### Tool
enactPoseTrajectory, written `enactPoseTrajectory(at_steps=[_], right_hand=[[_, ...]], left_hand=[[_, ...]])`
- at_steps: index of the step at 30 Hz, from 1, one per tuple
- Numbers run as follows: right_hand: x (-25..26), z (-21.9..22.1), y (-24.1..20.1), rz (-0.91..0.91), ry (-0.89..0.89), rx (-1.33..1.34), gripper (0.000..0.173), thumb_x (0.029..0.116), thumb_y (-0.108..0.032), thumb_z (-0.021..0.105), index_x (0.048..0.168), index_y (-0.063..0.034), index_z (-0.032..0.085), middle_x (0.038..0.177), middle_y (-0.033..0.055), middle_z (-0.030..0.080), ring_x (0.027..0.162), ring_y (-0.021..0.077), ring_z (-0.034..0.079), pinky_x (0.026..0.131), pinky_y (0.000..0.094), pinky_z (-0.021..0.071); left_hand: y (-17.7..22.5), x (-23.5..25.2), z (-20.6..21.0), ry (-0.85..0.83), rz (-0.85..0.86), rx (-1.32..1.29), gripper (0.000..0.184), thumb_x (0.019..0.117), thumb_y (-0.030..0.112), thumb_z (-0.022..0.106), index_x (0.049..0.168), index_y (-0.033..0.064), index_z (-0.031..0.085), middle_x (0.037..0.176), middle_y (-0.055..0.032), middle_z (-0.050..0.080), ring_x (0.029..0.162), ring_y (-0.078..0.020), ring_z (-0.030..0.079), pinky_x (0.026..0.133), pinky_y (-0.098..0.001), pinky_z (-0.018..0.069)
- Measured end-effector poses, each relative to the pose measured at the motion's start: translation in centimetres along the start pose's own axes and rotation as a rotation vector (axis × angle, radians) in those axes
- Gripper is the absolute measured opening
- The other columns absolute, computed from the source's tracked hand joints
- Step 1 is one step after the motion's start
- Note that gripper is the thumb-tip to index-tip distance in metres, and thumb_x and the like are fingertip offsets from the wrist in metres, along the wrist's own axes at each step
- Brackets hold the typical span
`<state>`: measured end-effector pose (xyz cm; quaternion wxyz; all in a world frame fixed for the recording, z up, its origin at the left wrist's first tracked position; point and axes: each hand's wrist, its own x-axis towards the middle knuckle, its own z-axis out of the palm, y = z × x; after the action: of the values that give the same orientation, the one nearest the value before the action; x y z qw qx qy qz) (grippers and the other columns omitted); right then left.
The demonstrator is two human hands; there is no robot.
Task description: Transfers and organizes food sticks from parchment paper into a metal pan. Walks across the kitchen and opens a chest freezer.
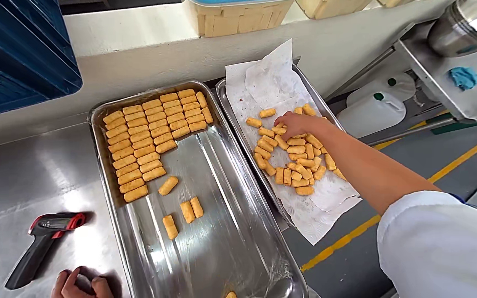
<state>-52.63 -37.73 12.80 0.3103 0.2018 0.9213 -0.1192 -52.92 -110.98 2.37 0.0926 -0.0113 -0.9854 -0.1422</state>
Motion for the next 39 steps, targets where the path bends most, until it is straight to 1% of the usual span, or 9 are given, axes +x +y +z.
enactPoseTrajectory(at_steps=[4,8,11,18,24,28,31,35,39], right_hand=[[-0.9,0.9,0.8,-0.102,0.001,0.009,0.076,0.0766,-0.028,0.091,0.144,-0.0201,0.057,0.146,0.0267,0.048,0.132,0.0476,0.049,0.103,0.0668,0.0432],[-2.2,2.3,-0.1,-0.044,0.022,0.037,0.090,0.0778,-0.042,0.089,0.153,-0.0199,0.046,0.160,0.0277,0.031,0.143,0.0514,0.037,0.108,0.0694,0.0386],[-2.5,3.7,-1.2,0.030,0.119,-0.025,0.098,0.0705,-0.057,0.089,0.152,-0.0245,0.046,0.161,0.0239,0.031,0.140,0.0513,0.041,0.095,0.0703,0.0483],[-0.8,2.9,1.0,-0.017,0.223,0.167,0.079,0.0770,-0.038,0.089,0.144,-0.0124,0.055,0.145,0.0285,0.048,0.132,0.0487,0.048,0.101,0.0680,0.0435],[-1.9,3.5,-1.1,0.030,0.245,0.044,0.085,0.0748,-0.048,0.088,0.146,-0.0165,0.054,0.152,0.0247,0.043,0.133,0.0491,0.048,0.095,0.0697,0.0475],[-1.0,3.2,-1.1,-0.010,0.232,0.138,0.075,0.0769,-0.035,0.090,0.141,-0.0104,0.058,0.149,0.0251,0.045,0.133,0.0469,0.048,0.100,0.0668,0.0457],[-1.1,1.7,-0.7,-0.072,0.243,0.513,0.042,0.0873,-0.014,0.079,0.124,-0.0006,0.065,0.128,0.0263,0.061,0.119,0.0397,0.059,0.098,0.0608,0.0479],[-2.2,1.4,-2.1,-0.072,0.148,0.907,0.021,0.0946,-0.007,0.063,0.115,-0.0025,0.064,0.106,0.0150,0.066,0.082,0.0223,0.066,0.071,0.0403,0.0582],[-2.5,1.8,-4.0,-0.045,0.154,0.700,0.048,0.0937,-0.033,0.077,0.132,-0.0076,0.062,0.126,0.0220,0.063,0.103,0.0337,0.068,0.086,0.0535,0.0579]], left_hand=[[0.1,0.0,-0.2,-0.001,-0.022,-0.018,0.052,0.0973,0.031,0.044,0.137,0.0011,0.060,0.152,-0.0236,0.049,0.144,-0.0414,0.043,0.119,-0.0525,0.0296],[0.4,0.1,-0.3,-0.008,-0.037,-0.023,0.053,0.0955,0.030,0.044,0.136,0.0004,0.060,0.152,-0.0241,0.049,0.144,-0.0430,0.042,0.118,-0.0547,0.0295],[0.6,0.1,-0.5,-0.015,-0.033,-0.035,0.053,0.0956,0.030,0.044,0.136,-0.0001,0.059,0.152,-0.0246,0.049,0.143,-0.0440,0.042,0.118,-0.0550,0.0297],[0.6,0.2,-0.5,-0.010,-0.029,-0.039,0.052,0.0959,0.029,0.045,0.137,-0.0005,0.059,0.152,-0.0254,0.048,0.144,-0.0438,0.042,0.119,-0.0546,0.0282],[0.6,0.4,-0.5,-0.020,-0.038,-0.038,0.053,0.0947,0.029,0.045,0.137,0.0000,0.059,0.153,-0.0250,0.047,0.144,-0.0441,0.042,0.118,-0.0553,0.0284],[0.9,0.4,-0.7,-0.024,-0.044,-0.038,0.053,0.0947,0.028,0.044,0.137,-0.0004,0.059,0.153,-0.0252,0.047,0.144,-0.0451,0.041,0.118,-0.0566,0.0282],[0.7,0.3,-0.5,-0.016,-0.042,-0.039,0.053,0.0948,0.028,0.044,0.136,-0.0002,0.060,0.153,-0.0247,0.048,0.144,-0.0439,0.041,0.118,-0.0562,0.0283],[0.6,0.3,-0.4,-0.014,-0.035,-0.035,0.053,0.0945,0.029,0.044,0.136,-0.0001,0.059,0.153,-0.0244,0.048,0.144,-0.0441,0.041,0.117,-0.0564,0.0291],[0.7,0.2,-0.5,-0.010,-0.040,-0.038,0.053,0.0947,0.029,0.044,0.136,-0.0001,0.059,0.153,-0.0236,0.048,0.144,-0.0444,0.042,0.118,-0.0558,0.0290]])
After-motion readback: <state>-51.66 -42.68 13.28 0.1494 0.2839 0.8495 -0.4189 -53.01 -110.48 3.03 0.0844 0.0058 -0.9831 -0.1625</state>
